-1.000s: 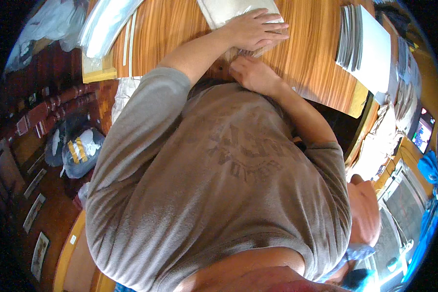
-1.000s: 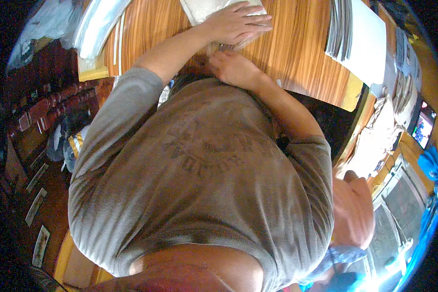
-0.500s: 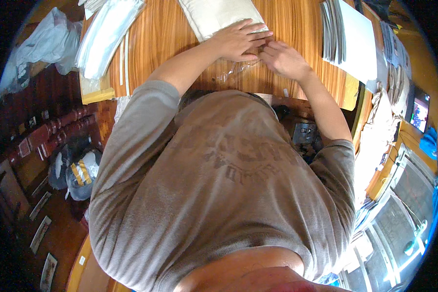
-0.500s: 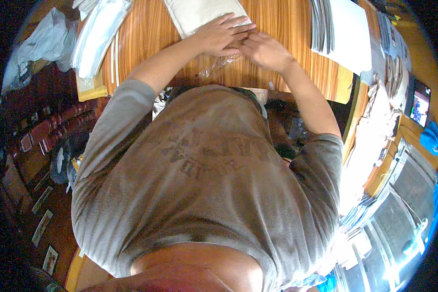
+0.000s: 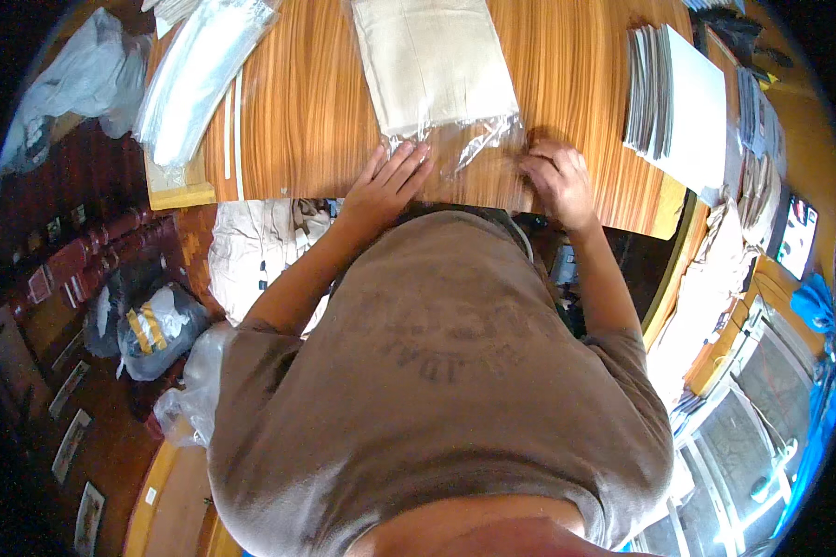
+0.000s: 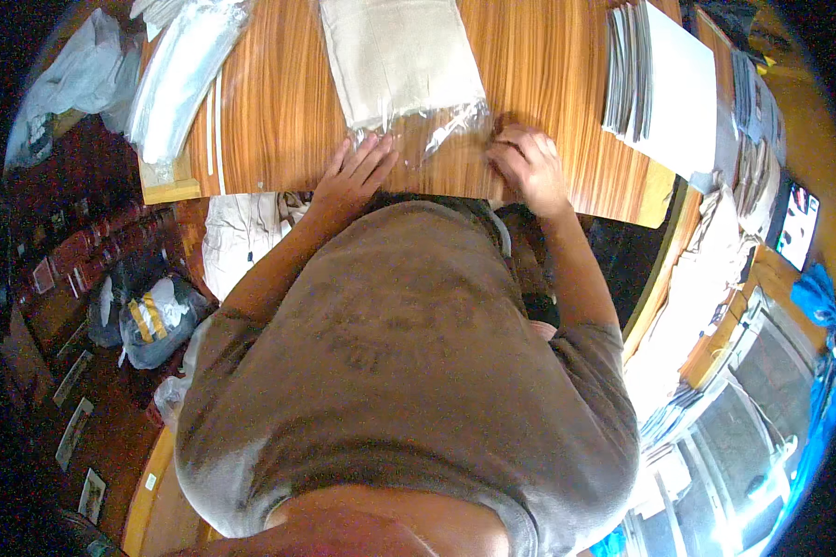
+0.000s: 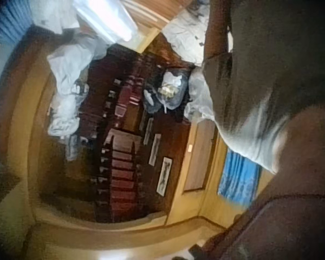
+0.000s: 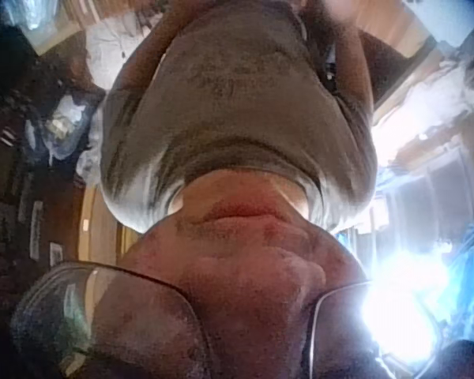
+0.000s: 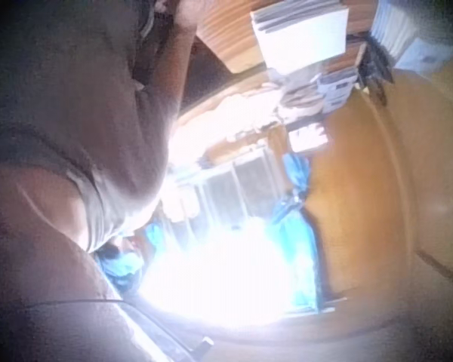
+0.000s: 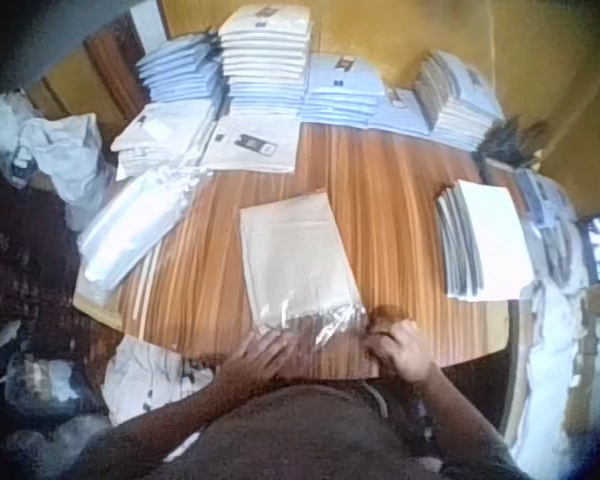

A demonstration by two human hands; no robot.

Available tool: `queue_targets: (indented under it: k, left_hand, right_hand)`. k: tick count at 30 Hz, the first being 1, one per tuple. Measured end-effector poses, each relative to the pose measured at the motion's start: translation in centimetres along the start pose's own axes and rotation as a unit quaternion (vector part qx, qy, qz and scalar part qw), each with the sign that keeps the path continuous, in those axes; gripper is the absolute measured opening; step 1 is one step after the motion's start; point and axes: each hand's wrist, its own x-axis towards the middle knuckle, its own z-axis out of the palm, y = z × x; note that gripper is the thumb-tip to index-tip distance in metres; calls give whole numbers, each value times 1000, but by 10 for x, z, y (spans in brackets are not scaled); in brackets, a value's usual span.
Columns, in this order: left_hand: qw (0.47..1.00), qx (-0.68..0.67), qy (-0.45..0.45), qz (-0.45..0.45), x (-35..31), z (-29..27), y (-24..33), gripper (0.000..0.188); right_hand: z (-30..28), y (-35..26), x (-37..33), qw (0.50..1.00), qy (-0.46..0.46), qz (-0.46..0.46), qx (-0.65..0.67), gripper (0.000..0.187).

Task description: The person places folded shirts into plastic sleeves, peels the adhesive backing, and seals the bags on a wooden table.

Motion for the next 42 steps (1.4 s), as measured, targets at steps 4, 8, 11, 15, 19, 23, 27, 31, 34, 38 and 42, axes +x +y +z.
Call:
queue_targets:
  k: [4, 8, 11, 15, 19, 23, 27, 31, 34, 38, 42]
  left_hand:
    - [982, -170, 75, 25, -11, 0, -12, 41]
    - [916, -325, 211, -109, 21, -29, -34, 20]
    - [756, -490, 257, -351, 66, -41, -42, 21]
    - [491, -675, 314, -452, 98, 0, -69, 27]
    - [617, -524, 322, -491, 110, 1, -56, 23]
    - [818, -156, 438, -338, 105, 14, -61, 20]
    - [857, -184, 313, -365, 101, 10, -73, 15]
    - [878, -108, 184, -429, 102, -32, -80, 26]
    - [927, -33, 217, -305, 117, -37, -73, 42]
    - [957, -16, 215, -194, 140, 4, -53, 60]
    - [962, -1, 172, -210, 123, 18, -70, 61]
  right_hand:
    - [6, -22, 13, 982, 116, 93, 120, 17]
    - [25, -18, 56, 908, 188, 261, 269, 11]
    - [75, 1, 97, 815, 234, 369, 380, 21]
    - [88, -5, 134, 870, 196, 389, 233, 23]
    - [84, -7, 135, 891, 197, 375, 161, 20]
    - [96, 8, 133, 919, 265, 277, 91, 21]
    - [90, 8, 140, 923, 198, 315, 99, 26]
    - [103, 25, 154, 932, 128, 336, 47, 28]
    - [91, 23, 149, 912, 110, 381, 100, 30]
    - [65, 21, 165, 909, -24, 414, 49, 39]
    - [113, 0, 198, 986, 35, 156, -36, 33]
